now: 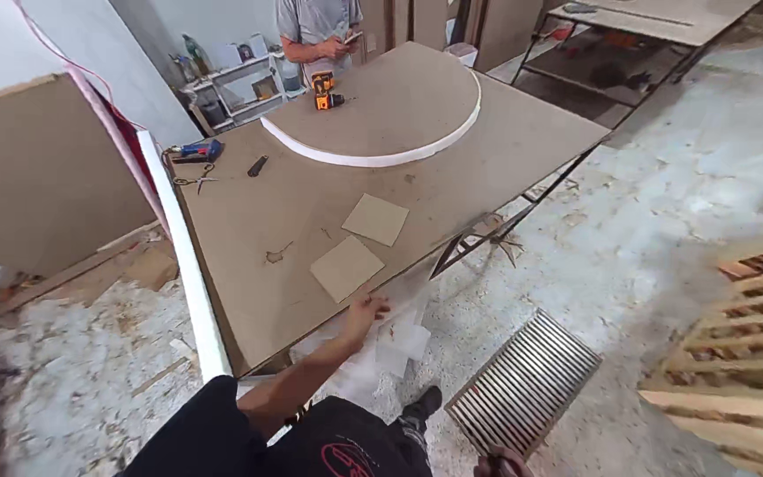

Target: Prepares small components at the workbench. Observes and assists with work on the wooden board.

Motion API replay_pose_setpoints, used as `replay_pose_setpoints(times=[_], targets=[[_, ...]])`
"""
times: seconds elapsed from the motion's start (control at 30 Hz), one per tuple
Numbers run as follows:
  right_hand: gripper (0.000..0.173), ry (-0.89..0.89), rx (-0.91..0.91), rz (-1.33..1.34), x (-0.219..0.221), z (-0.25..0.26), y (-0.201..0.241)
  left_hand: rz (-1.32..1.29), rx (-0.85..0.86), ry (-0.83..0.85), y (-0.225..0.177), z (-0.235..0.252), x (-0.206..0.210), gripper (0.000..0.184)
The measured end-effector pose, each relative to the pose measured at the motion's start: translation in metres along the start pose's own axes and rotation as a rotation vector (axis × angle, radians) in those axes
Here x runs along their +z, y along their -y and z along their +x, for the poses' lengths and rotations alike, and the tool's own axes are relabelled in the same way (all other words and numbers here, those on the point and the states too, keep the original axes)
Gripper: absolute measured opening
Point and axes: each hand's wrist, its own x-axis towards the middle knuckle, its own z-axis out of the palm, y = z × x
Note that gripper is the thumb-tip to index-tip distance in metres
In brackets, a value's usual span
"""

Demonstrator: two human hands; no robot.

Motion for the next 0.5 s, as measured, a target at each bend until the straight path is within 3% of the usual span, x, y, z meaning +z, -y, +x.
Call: replay_pose_setpoints(times=[0.07,0.17,0.3,0.4,0.5], targets=[[0.027,0.069,0.012,-0.018,-0.014,0.055,0.017,0.021,-0.153,0.027,0.018,0.009,0.048,0.039],[0.022,0.136,0.018,-0.074,-0.03,0.125,0.05,-0.015,-0.3,0.06,0.014,0.028,0.11,0.042],[0.021,0.273,0.009,-0.243,-0.04,0.225,0.108,0.058,-0.056,0.049,-0.027,0.074,0.165,0.04],[0.022,0.396,-0.021,-0.327,-0.037,0.3,0.144,0.273,0.112,-0.056,-0.046,0.119,0.178,0.045],[0.019,0.467,-0.013,-0.377,-0.028,0.382,0.159,0.355,0.157,-0.18,-0.058,0.179,0.178,0.046]])
